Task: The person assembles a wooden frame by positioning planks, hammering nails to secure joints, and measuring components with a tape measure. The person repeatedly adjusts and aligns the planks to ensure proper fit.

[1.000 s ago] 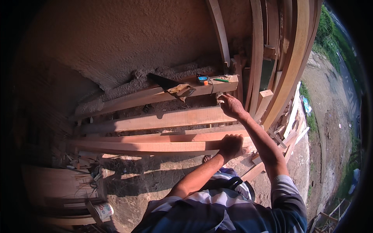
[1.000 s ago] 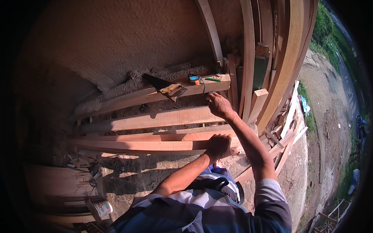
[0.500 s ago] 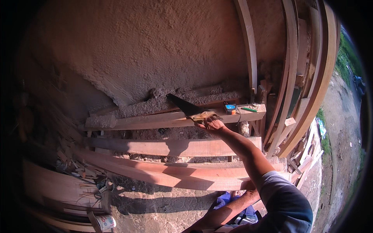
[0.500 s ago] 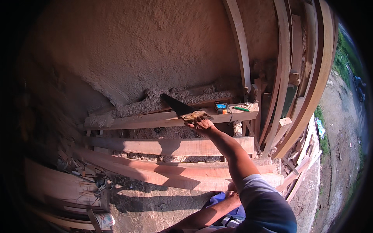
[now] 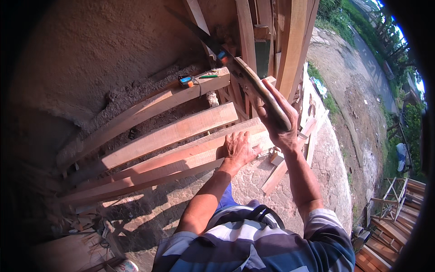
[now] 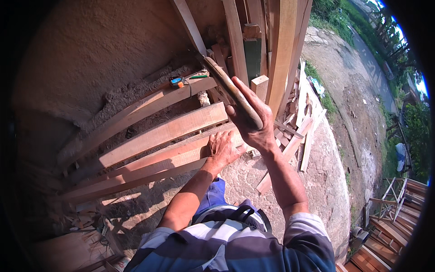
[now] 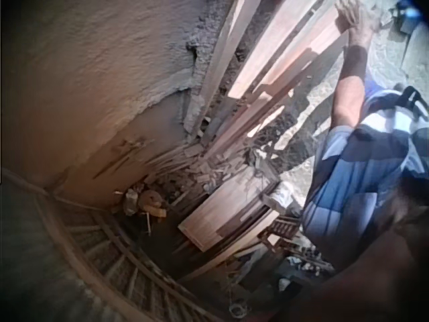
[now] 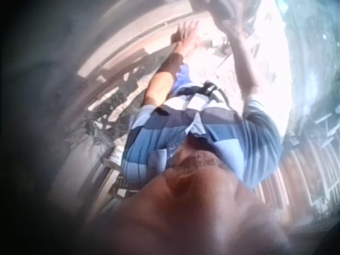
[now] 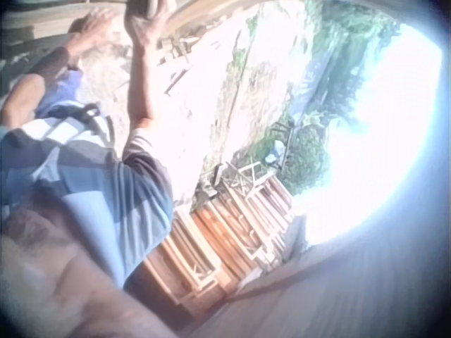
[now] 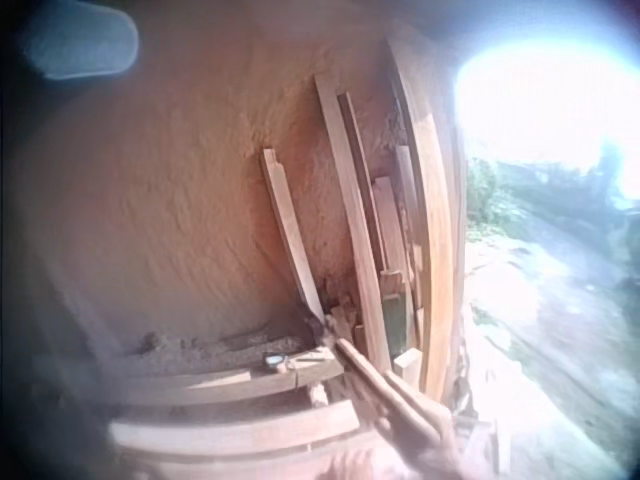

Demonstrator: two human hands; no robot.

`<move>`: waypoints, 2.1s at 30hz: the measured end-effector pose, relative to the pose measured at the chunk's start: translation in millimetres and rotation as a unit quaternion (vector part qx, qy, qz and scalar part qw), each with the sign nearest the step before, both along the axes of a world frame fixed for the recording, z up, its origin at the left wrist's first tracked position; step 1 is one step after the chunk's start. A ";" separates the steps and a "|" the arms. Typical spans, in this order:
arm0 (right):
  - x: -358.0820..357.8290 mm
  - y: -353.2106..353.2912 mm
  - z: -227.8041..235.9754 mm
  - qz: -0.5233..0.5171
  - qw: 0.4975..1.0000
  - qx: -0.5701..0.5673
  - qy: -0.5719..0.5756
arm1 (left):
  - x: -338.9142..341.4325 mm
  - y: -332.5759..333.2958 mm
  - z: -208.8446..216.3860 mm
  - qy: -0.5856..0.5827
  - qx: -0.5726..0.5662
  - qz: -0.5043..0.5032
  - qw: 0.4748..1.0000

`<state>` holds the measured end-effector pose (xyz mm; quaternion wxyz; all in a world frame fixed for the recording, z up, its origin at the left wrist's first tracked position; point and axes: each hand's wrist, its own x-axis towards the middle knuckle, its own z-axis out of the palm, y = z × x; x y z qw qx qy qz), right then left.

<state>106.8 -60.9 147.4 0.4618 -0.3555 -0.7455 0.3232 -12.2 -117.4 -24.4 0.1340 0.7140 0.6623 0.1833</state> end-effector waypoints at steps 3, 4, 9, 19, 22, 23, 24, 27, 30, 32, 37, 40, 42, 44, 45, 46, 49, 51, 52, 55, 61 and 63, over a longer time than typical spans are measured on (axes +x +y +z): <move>89.1 -81.4 -19.5 -0.110 0.994 0.009 0.011 | 5.9 -2.1 -4.6 0.031 0.013 0.031 0.999; 111.4 -110.6 -29.5 -0.142 0.989 -0.031 0.029 | 6.3 -2.5 -5.4 0.046 0.024 0.033 0.998; 178.4 -224.3 -68.7 -0.198 0.972 -0.127 0.006 | -0.6 5.7 4.5 0.064 0.025 0.003 0.998; 176.3 -269.7 -106.5 -0.161 0.977 -0.132 0.037 | -7.4 25.4 -5.9 0.148 0.001 0.046 0.988; 169.3 -269.2 -114.5 -0.151 0.979 -0.131 0.033 | -14.1 29.6 -12.1 0.202 0.008 0.040 0.979; 168.1 -269.4 -115.7 -0.147 0.979 -0.134 0.046 | -15.4 32.2 -13.2 0.208 0.017 0.033 0.977; 166.6 -269.6 -116.5 -0.153 0.981 -0.113 0.034 | -17.4 34.6 -13.7 0.197 0.026 0.030 0.980; 164.7 -271.1 -115.4 -0.149 0.979 -0.135 0.028 | -18.7 43.1 -13.7 0.190 0.023 0.056 0.980; 161.0 -266.8 -115.6 -0.141 0.981 -0.124 0.044 | -18.3 49.8 -12.0 0.193 -0.011 0.080 0.978; 157.9 -260.9 -118.8 -0.126 0.979 -0.136 0.084 | -18.4 51.9 -9.0 0.188 -0.018 0.089 0.978; 166.2 -276.4 -124.5 -0.157 0.982 -0.104 -0.012 | -16.7 49.4 9.4 0.171 -0.007 0.076 0.982; 191.9 -329.5 -111.2 -0.178 0.976 -0.124 -0.014 | -13.4 44.3 23.4 0.138 -0.035 0.065 0.988; 203.4 -364.7 -99.1 -0.191 0.968 -0.164 -0.007 | -10.9 43.2 29.0 0.112 -0.042 0.063 0.991; 204.0 -371.2 -94.3 -0.187 0.967 -0.172 0.024 | -10.3 43.5 28.1 0.101 -0.043 0.071 0.991; 199.0 -364.9 -94.8 -0.193 0.969 -0.157 -0.006 | -12.8 44.4 25.5 0.118 -0.047 0.073 0.989; 189.5 -343.4 -99.7 -0.190 0.976 -0.103 -0.019 | -14.6 47.6 21.7 0.136 -0.061 0.072 0.986; 146.1 -243.2 -124.2 -0.183 0.982 -0.044 0.024 | -24.8 54.2 1.9 0.143 -0.084 0.054 0.985; 121.8 -198.3 -132.7 -0.150 0.984 -0.077 0.059 | -37.0 54.9 -10.4 0.144 -0.073 0.029 0.986; 109.3 -182.6 -134.4 -0.157 0.986 -0.049 0.041 | -38.6 55.9 -15.4 0.174 -0.097 0.035 0.979; 97.6 -169.0 -133.2 -0.159 0.987 -0.012 0.035 | -39.1 63.0 -18.0 0.117 -0.185 0.094 0.971; 178.2 -314.4 -120.3 -0.178 0.976 -0.124 0.016 | -30.2 73.4 15.6 0.171 -0.210 0.048 0.961; 197.5 -357.0 -117.4 -0.197 0.972 -0.129 -0.010 | -25.7 68.2 21.8 0.162 -0.198 0.040 0.966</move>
